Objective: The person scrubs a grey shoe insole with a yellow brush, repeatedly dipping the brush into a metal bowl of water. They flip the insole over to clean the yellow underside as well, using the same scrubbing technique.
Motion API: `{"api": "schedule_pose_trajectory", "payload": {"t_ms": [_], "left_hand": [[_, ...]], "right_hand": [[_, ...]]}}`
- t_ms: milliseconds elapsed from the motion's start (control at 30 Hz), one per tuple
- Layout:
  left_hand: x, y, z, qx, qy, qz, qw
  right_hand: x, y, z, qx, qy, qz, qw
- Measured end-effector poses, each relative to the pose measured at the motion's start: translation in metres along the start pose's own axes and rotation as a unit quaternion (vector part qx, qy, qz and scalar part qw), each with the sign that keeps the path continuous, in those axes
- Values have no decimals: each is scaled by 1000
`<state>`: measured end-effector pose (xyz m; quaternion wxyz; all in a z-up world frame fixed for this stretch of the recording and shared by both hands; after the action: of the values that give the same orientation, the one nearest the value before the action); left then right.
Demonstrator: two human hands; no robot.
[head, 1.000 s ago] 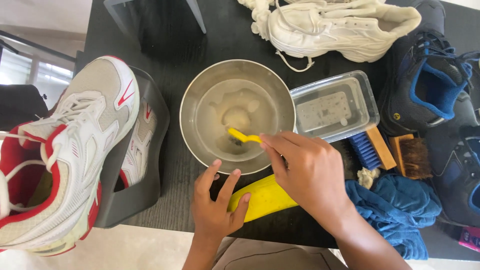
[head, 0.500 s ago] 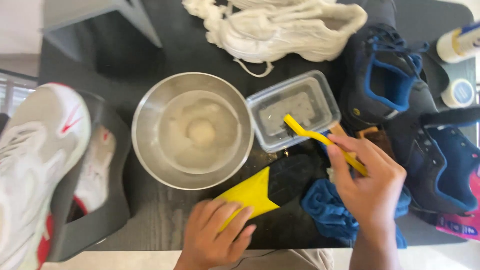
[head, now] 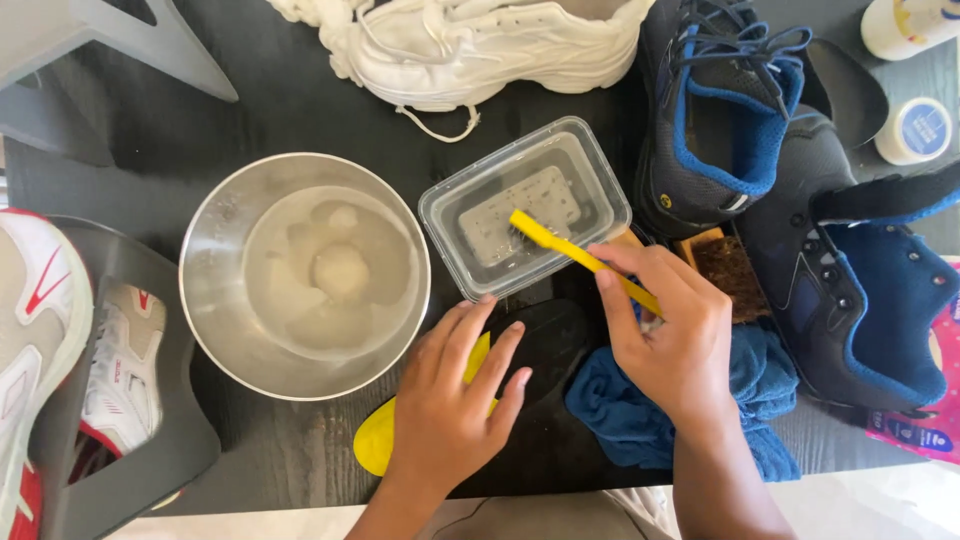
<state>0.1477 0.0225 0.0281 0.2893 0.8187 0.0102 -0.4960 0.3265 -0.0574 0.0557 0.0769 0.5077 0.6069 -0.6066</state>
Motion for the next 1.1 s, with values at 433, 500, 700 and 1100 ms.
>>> {"api": "schedule_pose_trajectory", "payload": {"t_ms": [433, 500, 700, 1100], "left_hand": [[-18, -18, 54, -27, -25, -20, 999], [-17, -28, 73, -73, -66, -16, 995], [-6, -35, 98, -54, -81, -78, 992], [-15, -31, 95, -39, -10, -45, 998]], "right_hand": [[-7, 3, 12, -27, -28, 13, 999], [-8, -1, 14, -13, -15, 22, 1000], [-9, -22, 23, -36, -20, 37, 998], [38, -23, 65, -113, -76, 123, 983]]}}
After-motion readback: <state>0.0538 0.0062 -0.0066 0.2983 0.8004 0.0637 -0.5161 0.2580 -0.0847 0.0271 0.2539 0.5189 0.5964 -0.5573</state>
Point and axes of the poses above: each hand's wrist, its own z-axis away from the middle knuckle, its own x-axis out of the palm, y = z × x, the point moved 4 cm from there along -z, towards the middle knuckle, and after that the axes turned 2 degrees about -x, right-handed, at the moved point
